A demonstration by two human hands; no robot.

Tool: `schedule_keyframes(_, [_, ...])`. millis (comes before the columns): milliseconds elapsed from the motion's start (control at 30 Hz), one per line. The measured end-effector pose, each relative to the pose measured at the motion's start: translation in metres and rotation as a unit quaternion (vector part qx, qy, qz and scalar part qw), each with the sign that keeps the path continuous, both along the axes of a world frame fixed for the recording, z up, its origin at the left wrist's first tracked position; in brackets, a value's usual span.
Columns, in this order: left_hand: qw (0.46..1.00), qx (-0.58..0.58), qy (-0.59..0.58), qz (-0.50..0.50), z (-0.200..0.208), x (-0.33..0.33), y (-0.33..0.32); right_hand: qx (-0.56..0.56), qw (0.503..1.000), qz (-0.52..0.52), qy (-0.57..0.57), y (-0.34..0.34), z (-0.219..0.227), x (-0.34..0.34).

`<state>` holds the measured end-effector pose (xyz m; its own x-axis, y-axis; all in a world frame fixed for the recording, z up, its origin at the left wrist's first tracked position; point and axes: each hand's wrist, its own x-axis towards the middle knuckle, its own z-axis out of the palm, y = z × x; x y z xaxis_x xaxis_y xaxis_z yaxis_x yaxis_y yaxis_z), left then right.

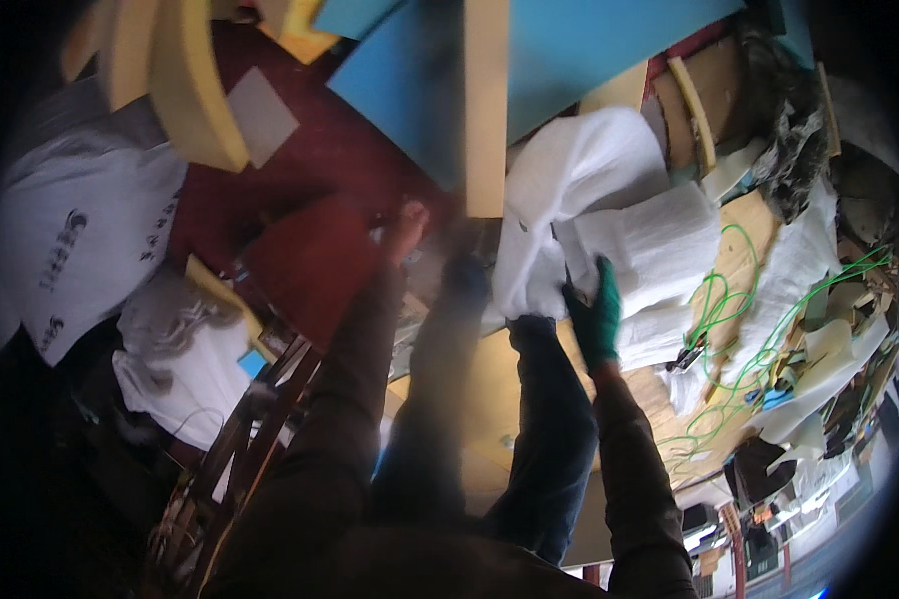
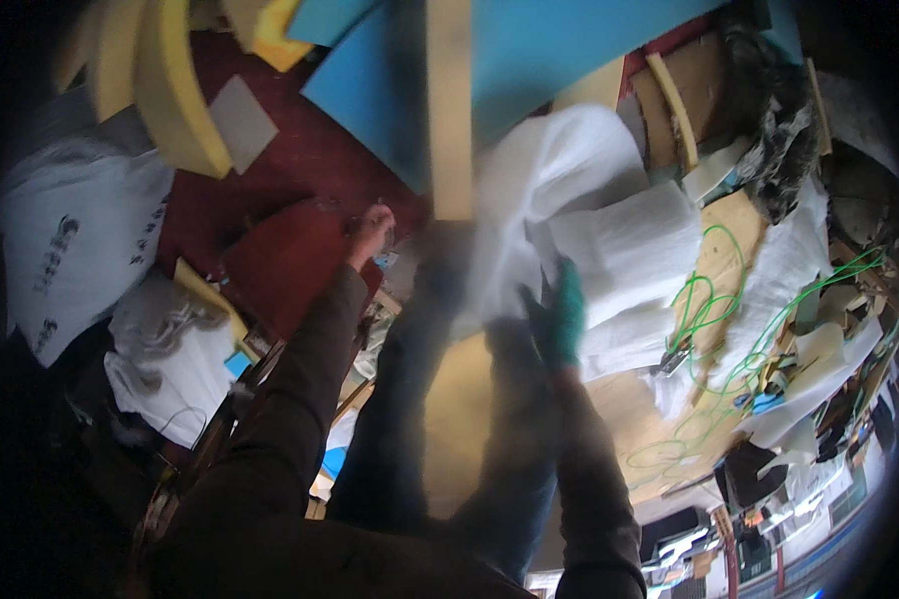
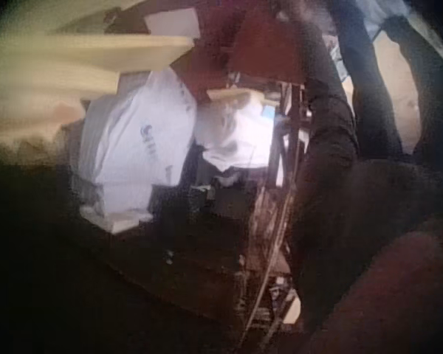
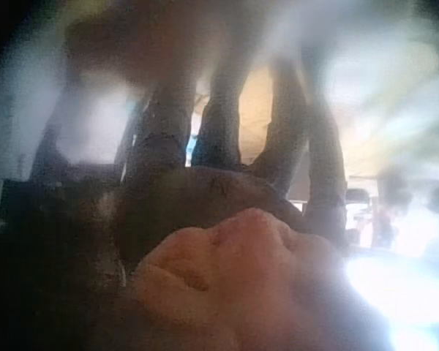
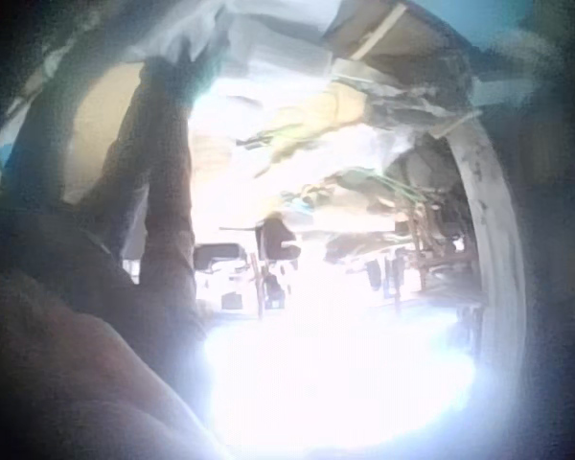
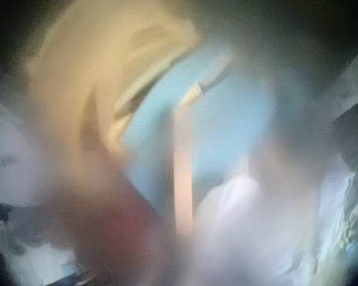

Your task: The person sprays adhesive onto a mesh-covered wooden frame, then places a light blue foam sheet onto the frame and presses it down. They repeat the process by spraying adhesive again and placing a second foam piece. The person works in a cluttered workshop with foam scraps and tools visible.

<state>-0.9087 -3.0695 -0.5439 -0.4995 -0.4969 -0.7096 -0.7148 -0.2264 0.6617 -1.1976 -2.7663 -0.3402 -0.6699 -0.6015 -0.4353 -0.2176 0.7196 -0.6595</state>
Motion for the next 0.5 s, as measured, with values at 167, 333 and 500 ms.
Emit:
schedule_keyframes(167, [0.931,0.047,-0.028,0.36,-0.051,-0.075,-0.017,0.019,0.985,0.014,0.17,-0.2,-0.153,0.04])
schedule_keyframes(333, [0.868,0.124,0.014,0.481,-0.084,-0.108,-0.024,0.077,0.987,-0.118,-0.074,-0.243,-0.211,0.025])
schedule_keyframes(500, [0.892,0.15,0.0,0.427,-0.021,-0.111,-0.03,-0.021,0.988,-0.122,-0.096,-0.155,-0.111,-0.034])
